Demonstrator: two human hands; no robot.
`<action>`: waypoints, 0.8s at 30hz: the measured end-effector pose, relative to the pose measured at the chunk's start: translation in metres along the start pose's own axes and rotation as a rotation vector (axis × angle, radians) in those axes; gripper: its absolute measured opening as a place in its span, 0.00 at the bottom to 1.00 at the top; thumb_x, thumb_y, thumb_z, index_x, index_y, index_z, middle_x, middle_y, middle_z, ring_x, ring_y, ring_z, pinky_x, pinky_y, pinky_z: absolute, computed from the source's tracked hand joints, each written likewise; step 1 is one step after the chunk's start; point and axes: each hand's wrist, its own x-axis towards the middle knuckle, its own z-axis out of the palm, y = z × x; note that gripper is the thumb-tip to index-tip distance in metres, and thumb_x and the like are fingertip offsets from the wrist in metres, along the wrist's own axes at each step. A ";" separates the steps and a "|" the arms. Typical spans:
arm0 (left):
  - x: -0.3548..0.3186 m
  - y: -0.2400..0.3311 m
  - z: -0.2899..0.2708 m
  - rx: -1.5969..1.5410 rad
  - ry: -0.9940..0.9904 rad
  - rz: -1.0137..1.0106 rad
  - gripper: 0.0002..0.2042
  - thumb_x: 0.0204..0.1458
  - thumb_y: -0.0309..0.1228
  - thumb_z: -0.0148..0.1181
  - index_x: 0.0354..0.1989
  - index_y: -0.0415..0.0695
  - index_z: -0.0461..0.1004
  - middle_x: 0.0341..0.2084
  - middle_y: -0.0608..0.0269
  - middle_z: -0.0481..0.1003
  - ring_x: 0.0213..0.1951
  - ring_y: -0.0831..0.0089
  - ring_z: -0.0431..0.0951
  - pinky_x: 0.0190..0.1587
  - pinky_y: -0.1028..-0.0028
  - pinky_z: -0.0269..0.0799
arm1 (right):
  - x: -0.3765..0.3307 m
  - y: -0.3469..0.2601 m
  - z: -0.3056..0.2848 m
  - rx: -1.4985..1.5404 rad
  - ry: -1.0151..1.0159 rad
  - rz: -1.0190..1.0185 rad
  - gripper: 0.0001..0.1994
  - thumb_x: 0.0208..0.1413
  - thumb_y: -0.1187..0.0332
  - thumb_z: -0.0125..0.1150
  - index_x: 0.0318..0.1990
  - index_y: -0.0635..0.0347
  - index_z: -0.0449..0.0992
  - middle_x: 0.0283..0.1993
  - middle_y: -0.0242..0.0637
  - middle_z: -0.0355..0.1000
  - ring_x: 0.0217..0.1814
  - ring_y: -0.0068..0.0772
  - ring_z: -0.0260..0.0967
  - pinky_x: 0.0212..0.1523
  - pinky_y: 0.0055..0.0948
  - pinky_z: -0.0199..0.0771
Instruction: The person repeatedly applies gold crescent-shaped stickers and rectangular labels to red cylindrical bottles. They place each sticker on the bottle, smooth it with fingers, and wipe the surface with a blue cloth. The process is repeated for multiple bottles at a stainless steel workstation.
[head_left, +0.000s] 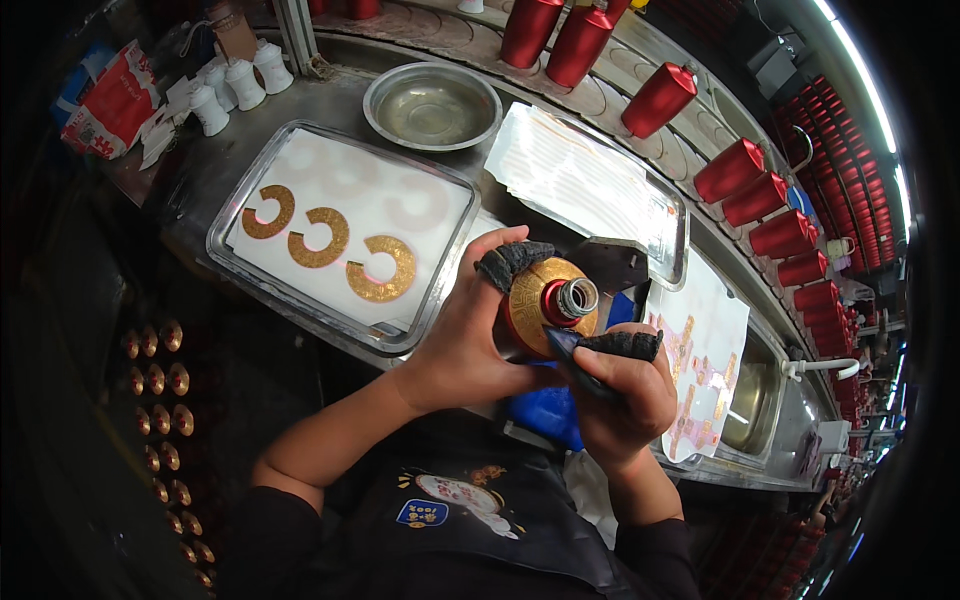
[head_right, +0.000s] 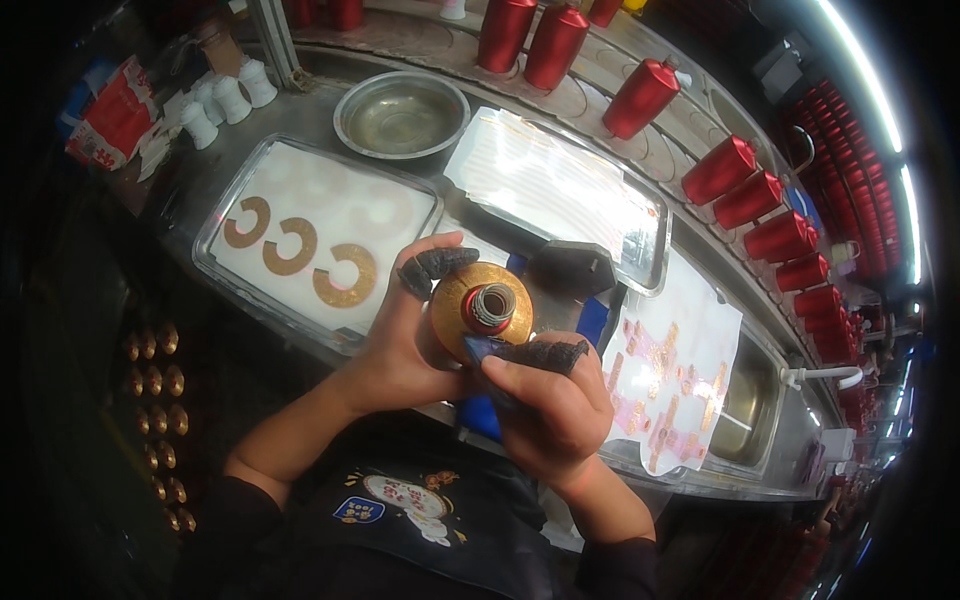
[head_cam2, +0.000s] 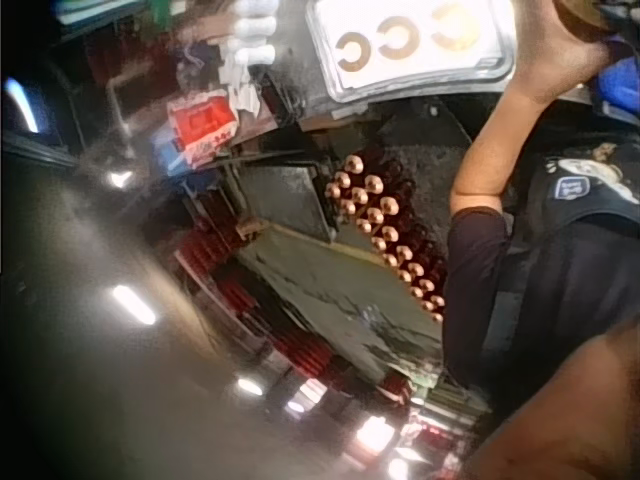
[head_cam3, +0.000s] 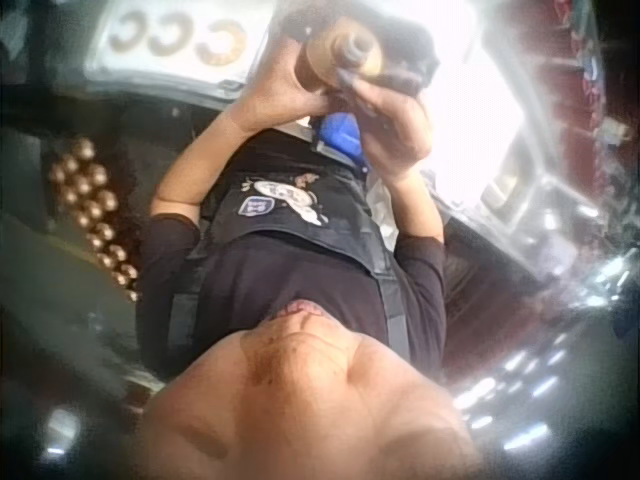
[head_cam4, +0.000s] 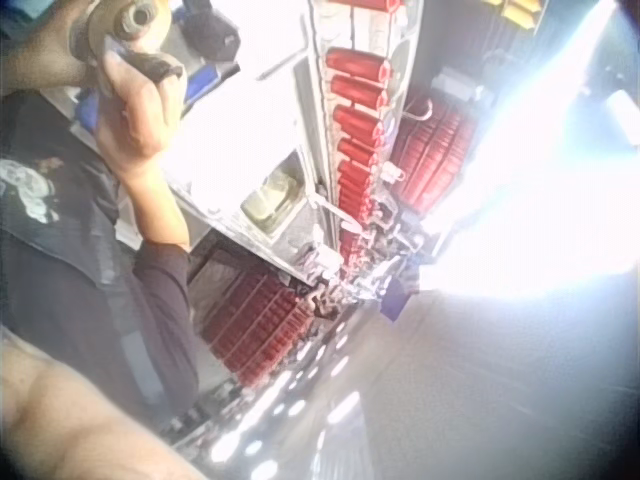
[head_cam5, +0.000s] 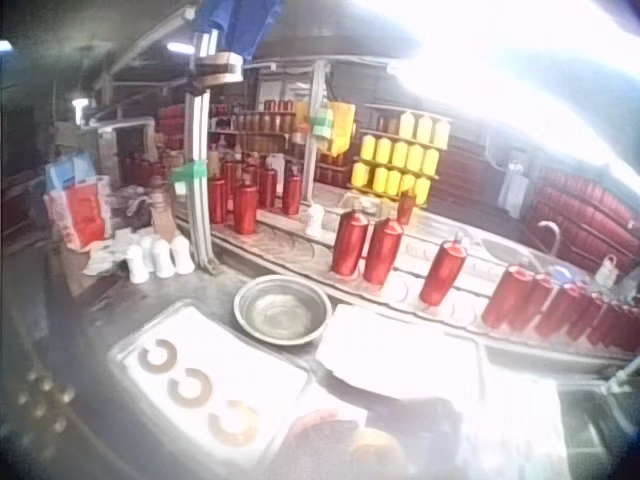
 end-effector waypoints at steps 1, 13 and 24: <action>0.001 -0.002 0.000 -0.050 -0.049 0.027 0.43 0.34 0.38 0.81 0.61 0.46 0.65 0.56 0.50 0.66 0.57 0.48 0.70 0.59 0.56 0.68 | -0.001 0.000 0.000 0.006 0.008 0.009 0.17 0.40 0.83 0.75 0.39 0.58 0.82 0.34 0.39 0.76 0.36 0.39 0.74 0.37 0.31 0.73; -0.007 -0.004 -0.002 0.170 0.053 0.096 0.47 0.33 0.38 0.83 0.64 0.43 0.63 0.61 0.48 0.65 0.62 0.46 0.67 0.65 0.56 0.64 | -0.003 -0.002 0.000 -0.001 -0.013 0.027 0.17 0.40 0.83 0.78 0.38 0.60 0.80 0.35 0.40 0.76 0.36 0.38 0.74 0.37 0.31 0.74; -0.012 -0.015 0.020 0.153 0.270 0.107 0.43 0.35 0.41 0.82 0.63 0.45 0.67 0.54 0.52 0.67 0.55 0.52 0.71 0.57 0.58 0.69 | -0.006 -0.012 0.020 -0.011 -0.098 -0.207 0.18 0.38 0.81 0.69 0.42 0.61 0.84 0.34 0.39 0.73 0.35 0.41 0.73 0.36 0.34 0.75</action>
